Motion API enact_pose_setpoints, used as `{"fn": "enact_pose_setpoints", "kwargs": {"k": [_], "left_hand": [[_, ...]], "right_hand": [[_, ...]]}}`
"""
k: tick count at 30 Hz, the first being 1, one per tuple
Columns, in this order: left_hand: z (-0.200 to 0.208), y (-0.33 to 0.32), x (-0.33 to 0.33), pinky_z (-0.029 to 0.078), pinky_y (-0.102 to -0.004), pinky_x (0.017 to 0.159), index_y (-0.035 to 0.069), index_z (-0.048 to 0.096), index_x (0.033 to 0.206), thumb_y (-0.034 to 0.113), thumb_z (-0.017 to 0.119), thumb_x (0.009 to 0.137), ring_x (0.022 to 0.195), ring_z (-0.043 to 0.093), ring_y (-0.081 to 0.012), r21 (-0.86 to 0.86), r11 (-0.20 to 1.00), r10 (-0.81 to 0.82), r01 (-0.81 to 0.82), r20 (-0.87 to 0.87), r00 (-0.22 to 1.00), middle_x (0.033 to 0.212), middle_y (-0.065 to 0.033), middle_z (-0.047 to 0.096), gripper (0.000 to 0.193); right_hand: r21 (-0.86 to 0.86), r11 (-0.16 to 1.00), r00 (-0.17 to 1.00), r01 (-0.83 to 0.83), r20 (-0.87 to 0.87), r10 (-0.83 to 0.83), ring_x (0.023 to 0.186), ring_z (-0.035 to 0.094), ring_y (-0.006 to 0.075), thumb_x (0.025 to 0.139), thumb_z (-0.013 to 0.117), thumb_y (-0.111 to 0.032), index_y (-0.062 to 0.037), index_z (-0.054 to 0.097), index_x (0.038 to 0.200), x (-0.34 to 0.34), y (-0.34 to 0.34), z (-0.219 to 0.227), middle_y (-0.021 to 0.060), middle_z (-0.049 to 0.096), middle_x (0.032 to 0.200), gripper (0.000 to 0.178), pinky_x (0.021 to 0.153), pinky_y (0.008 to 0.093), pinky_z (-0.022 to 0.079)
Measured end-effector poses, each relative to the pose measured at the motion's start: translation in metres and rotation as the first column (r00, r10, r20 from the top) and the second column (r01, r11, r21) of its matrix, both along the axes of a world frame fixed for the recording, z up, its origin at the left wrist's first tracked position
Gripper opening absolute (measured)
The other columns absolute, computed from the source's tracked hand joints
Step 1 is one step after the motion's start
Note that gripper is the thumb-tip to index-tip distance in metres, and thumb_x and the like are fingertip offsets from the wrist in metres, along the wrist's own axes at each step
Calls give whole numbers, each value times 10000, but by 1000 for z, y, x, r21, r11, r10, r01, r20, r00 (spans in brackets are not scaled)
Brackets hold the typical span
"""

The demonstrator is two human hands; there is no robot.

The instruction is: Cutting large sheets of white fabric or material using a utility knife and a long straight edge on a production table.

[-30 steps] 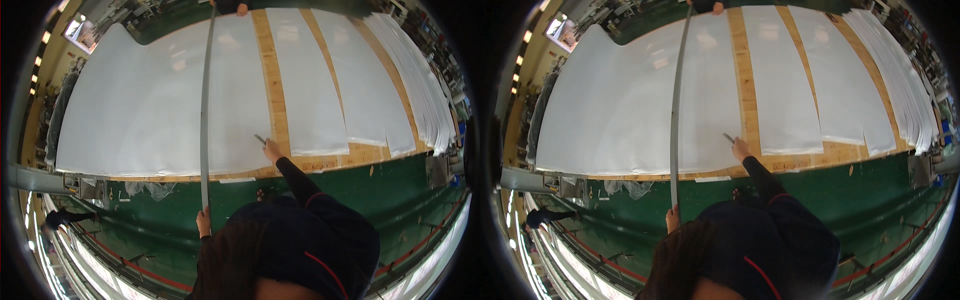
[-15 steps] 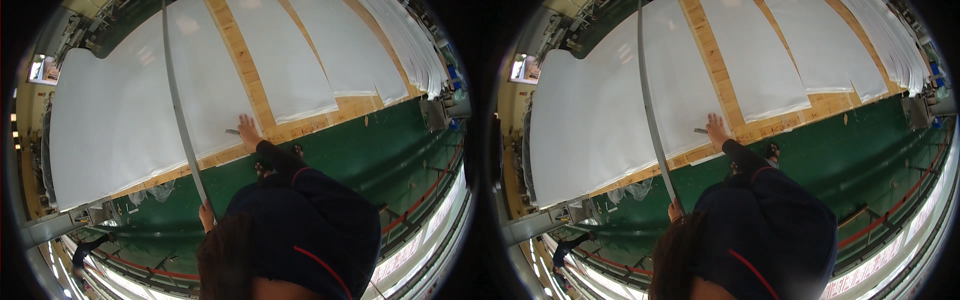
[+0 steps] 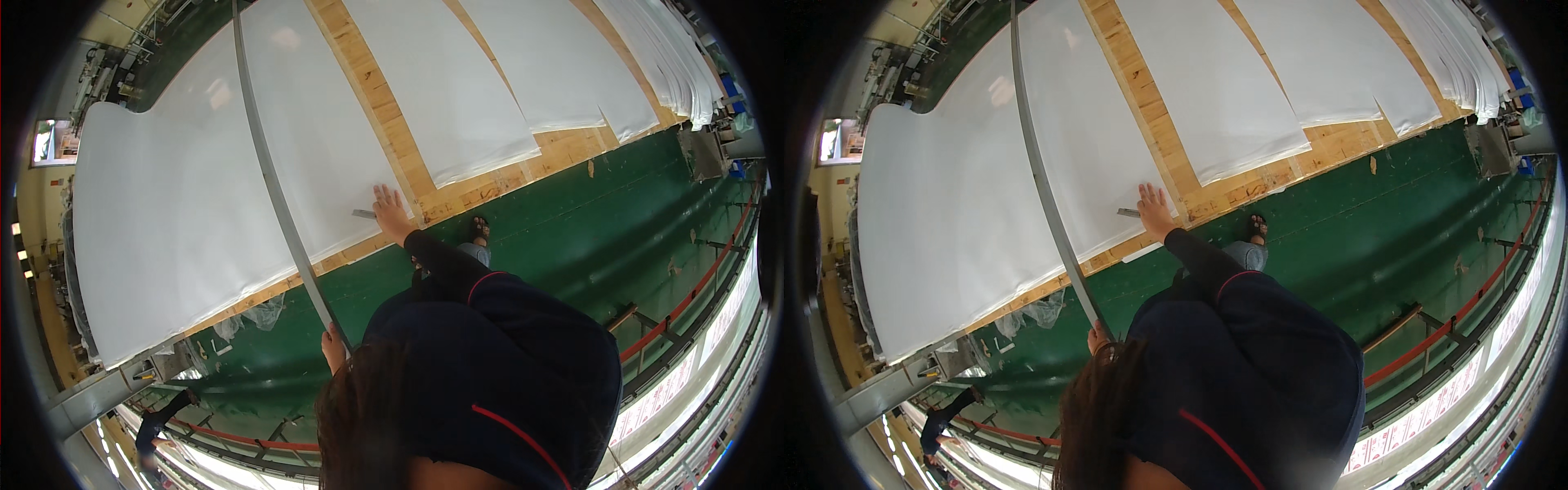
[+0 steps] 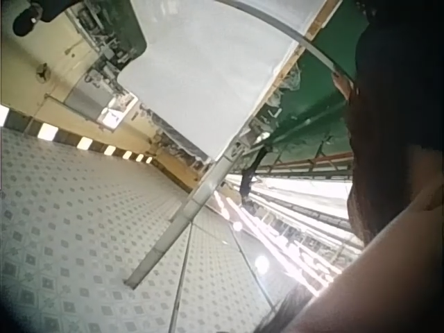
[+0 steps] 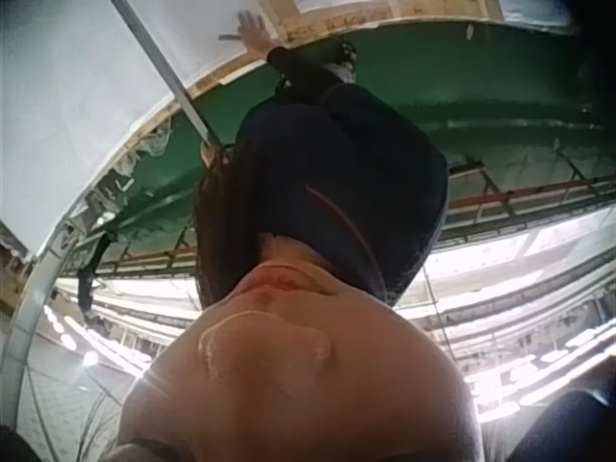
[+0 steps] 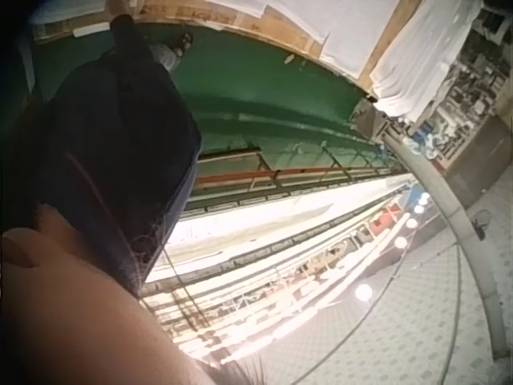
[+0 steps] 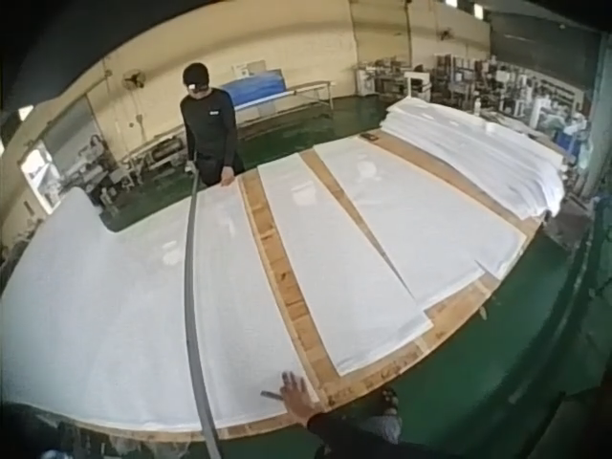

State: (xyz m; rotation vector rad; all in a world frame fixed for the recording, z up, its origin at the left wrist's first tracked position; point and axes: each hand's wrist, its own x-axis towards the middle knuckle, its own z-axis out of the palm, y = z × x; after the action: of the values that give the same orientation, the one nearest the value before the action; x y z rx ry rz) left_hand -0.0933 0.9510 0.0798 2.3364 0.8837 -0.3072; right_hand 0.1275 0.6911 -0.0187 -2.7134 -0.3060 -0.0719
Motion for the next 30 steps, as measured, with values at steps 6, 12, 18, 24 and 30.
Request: {"fn": "enact_pose_setpoints", "kwargs": {"k": [6, 12, 18, 24, 30], "left_hand": [[0, -5, 8, 360, -388, 549, -42, 472, 713, 490, 422, 858, 552, 430, -259, 28, 1000, -13, 15, -65, 998, 601, -145, 469, 554], [-4, -3, 8, 358, -399, 542, -49, 474, 715, 484, 427, 857, 552, 442, -272, -7, 1000, -13, 13, -23, 1000, 609, -157, 478, 554], [-17, 3, -1, 390, -411, 592, -48, 496, 749, 494, 440, 844, 653, 535, -324, 57, 998, -11, 14, -41, 999, 682, -184, 543, 553], [-30, 5, -15, 415, -409, 643, -55, 522, 825, 504, 466, 825, 721, 544, -379, -44, 996, 78, -78, -15, 997, 750, -211, 571, 561], [-40, 13, -15, 406, -458, 636, -44, 509, 767, 449, 501, 822, 756, 521, -435, -5, 999, 43, -43, 57, 997, 781, -267, 549, 496]], "right_hand": [[3, 1000, 1000, 9, -10, -9, 1285, 189, 349, 816, 435, -151, -2, 514, 979, 3, -6, 1, 192, 267, 1358, 234, 1017, 514, 163], [-39, 999, 996, 2, 92, 2, 1257, 249, 334, 796, 472, -158, -11, 525, 971, 10, -8, 8, 180, 318, 1328, 235, 994, 503, 214], [188, 982, 999, -7, -39, 14, 1138, 394, 300, 720, 553, -167, -25, 534, 952, 17, -28, 28, 157, 437, 1203, 272, 909, 412, 337], [51, 973, 964, -224, 158, 214, 1085, 428, 322, 710, 544, -124, -6, 517, 847, -9, -47, 29, 198, 478, 1120, 182, 879, 404, 367], [129, 950, 918, -286, -249, 310, 1024, 437, 365, 656, 557, -49, 39, 488, 880, 18, -43, 17, 233, 465, 1074, 249, 904, 406, 362]]}}
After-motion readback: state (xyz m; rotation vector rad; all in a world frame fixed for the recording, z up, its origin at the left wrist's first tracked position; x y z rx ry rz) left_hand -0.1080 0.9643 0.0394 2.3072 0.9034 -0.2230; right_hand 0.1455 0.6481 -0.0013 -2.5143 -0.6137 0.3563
